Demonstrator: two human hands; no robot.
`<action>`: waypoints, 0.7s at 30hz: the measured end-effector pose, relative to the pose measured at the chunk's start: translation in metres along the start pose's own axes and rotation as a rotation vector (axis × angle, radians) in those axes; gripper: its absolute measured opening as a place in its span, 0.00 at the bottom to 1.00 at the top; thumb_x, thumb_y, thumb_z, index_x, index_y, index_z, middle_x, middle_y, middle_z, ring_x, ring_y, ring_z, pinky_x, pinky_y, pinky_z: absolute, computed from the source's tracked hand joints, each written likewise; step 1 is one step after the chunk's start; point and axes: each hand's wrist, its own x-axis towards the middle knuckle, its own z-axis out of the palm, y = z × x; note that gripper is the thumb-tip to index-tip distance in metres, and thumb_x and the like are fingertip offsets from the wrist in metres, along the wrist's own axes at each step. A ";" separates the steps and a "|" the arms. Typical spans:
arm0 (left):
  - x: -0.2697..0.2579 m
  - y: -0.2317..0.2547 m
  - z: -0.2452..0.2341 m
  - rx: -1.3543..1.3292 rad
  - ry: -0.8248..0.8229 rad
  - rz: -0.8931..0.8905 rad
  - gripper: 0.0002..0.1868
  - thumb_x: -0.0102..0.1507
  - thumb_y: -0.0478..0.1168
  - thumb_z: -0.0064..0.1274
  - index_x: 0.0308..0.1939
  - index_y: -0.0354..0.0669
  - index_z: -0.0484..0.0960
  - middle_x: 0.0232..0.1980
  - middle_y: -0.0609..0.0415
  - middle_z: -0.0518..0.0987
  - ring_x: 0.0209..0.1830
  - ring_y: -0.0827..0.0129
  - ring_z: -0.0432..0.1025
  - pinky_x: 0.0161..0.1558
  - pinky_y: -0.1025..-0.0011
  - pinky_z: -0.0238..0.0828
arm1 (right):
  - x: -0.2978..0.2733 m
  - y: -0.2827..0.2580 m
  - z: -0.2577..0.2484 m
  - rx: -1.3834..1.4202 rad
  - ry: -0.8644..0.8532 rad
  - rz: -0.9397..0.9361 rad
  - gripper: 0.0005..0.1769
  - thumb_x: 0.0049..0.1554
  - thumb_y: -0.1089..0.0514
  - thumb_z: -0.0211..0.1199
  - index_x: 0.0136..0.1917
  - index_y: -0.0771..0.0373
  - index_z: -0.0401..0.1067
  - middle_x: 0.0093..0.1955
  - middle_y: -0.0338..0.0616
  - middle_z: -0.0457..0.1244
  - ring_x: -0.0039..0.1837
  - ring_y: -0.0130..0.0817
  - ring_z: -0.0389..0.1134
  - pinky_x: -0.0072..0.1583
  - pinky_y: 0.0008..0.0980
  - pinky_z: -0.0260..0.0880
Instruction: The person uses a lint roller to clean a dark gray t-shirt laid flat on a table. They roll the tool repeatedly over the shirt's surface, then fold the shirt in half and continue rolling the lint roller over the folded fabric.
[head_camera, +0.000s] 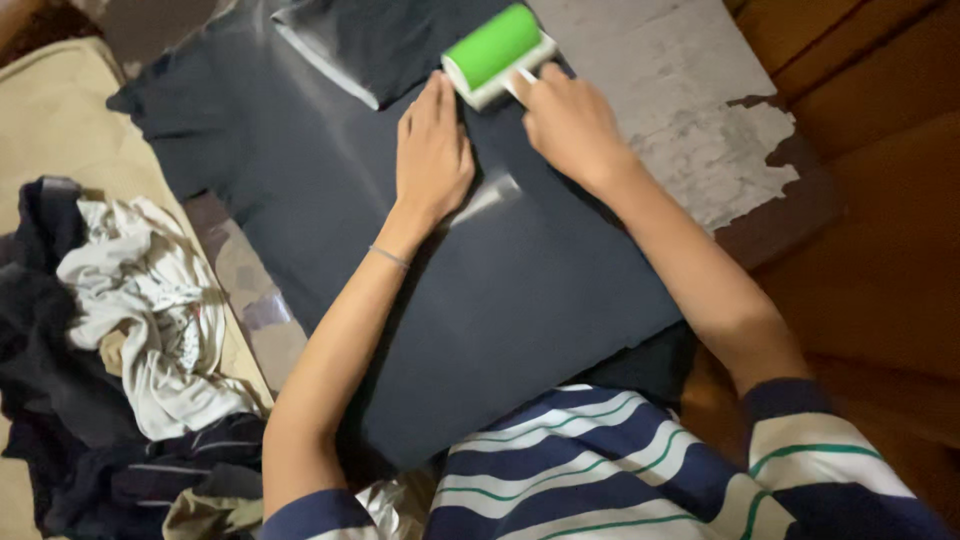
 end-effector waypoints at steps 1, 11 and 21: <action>0.001 0.000 -0.001 -0.032 0.014 -0.012 0.35 0.66 0.34 0.45 0.76 0.25 0.57 0.78 0.33 0.60 0.77 0.44 0.58 0.75 0.53 0.53 | 0.008 -0.001 0.009 0.002 0.031 0.007 0.26 0.54 0.65 0.64 0.67 0.65 0.71 0.48 0.61 0.65 0.45 0.60 0.70 0.47 0.53 0.71; 0.001 0.009 -0.013 0.046 -0.070 0.098 0.34 0.65 0.34 0.46 0.77 0.39 0.64 0.81 0.40 0.58 0.77 0.43 0.57 0.75 0.51 0.51 | -0.155 -0.025 -0.061 -0.066 -0.186 0.173 0.24 0.61 0.53 0.61 0.70 0.59 0.68 0.45 0.54 0.62 0.32 0.50 0.67 0.35 0.44 0.70; -0.003 0.007 -0.013 0.077 -0.115 0.137 0.28 0.67 0.39 0.47 0.73 0.42 0.75 0.79 0.41 0.64 0.77 0.41 0.56 0.74 0.47 0.49 | -0.261 -0.058 -0.139 -0.202 -0.378 0.354 0.23 0.57 0.46 0.61 0.66 0.48 0.73 0.37 0.45 0.64 0.28 0.47 0.67 0.32 0.45 0.69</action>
